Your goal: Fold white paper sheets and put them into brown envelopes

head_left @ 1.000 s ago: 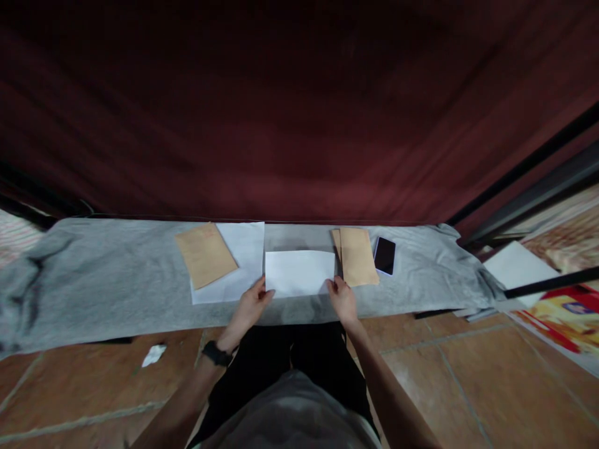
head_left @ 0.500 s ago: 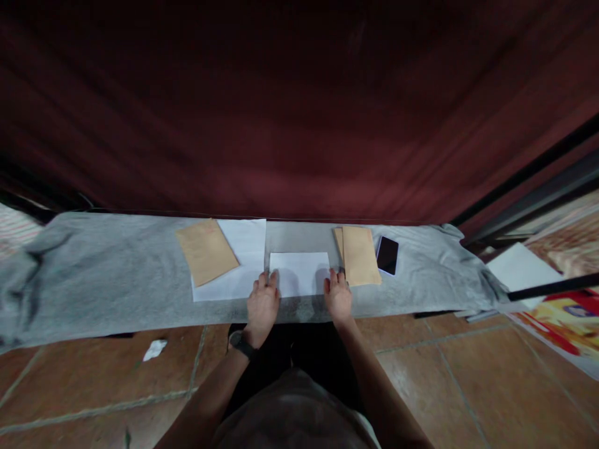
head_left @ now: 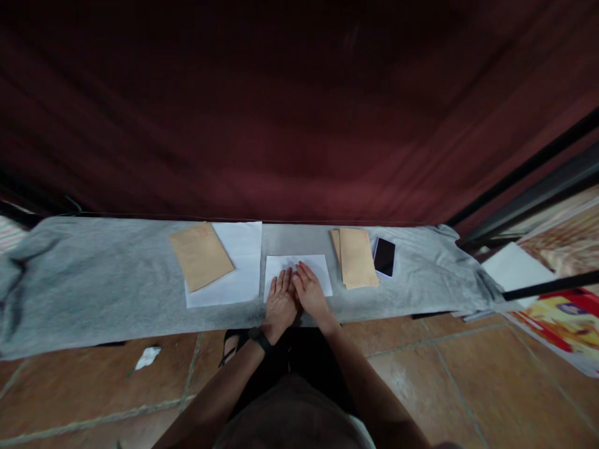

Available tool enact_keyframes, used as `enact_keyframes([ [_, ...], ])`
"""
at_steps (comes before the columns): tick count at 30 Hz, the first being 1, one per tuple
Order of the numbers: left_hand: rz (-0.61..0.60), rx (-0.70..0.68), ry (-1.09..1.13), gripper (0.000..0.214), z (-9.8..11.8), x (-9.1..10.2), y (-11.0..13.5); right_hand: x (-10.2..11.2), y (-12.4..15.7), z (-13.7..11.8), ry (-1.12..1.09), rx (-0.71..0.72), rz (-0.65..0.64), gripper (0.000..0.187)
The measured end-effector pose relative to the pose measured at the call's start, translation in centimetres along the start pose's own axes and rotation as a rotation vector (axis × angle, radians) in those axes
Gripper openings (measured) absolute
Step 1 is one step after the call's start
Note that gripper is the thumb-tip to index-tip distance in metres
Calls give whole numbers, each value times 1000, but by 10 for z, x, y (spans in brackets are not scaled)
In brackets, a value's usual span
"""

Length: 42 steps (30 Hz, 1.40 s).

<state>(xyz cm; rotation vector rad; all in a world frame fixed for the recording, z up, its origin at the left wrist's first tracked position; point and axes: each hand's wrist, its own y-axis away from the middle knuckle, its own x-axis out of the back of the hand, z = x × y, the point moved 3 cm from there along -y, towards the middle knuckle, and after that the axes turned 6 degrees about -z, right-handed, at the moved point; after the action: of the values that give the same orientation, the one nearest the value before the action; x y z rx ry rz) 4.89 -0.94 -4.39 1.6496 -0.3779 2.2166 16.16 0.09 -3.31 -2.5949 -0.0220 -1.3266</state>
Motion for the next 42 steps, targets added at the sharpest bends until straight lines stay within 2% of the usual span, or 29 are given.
enact_keyframes([
  [4,-53,-43,-33,69,-10,-1,-12,-20,-15,-8,78,46,-106,47],
  [10,24,33,-35,67,-17,-2,-29,-21,-24,8,204,59,-123,49],
  [14,48,78,-16,62,-20,-2,-36,-17,-26,20,258,34,-84,49],
  [26,257,251,69,64,-33,-3,-42,-1,-13,50,304,-110,93,64],
  [28,264,273,84,63,-32,0,-42,1,-7,53,330,-132,97,65],
  [32,203,309,93,62,-31,5,-41,6,7,58,362,-142,113,64],
  [37,176,242,53,59,-24,10,-27,12,26,56,369,-129,167,60],
  [42,90,77,-14,58,2,2,-2,3,40,32,370,-86,115,54],
])
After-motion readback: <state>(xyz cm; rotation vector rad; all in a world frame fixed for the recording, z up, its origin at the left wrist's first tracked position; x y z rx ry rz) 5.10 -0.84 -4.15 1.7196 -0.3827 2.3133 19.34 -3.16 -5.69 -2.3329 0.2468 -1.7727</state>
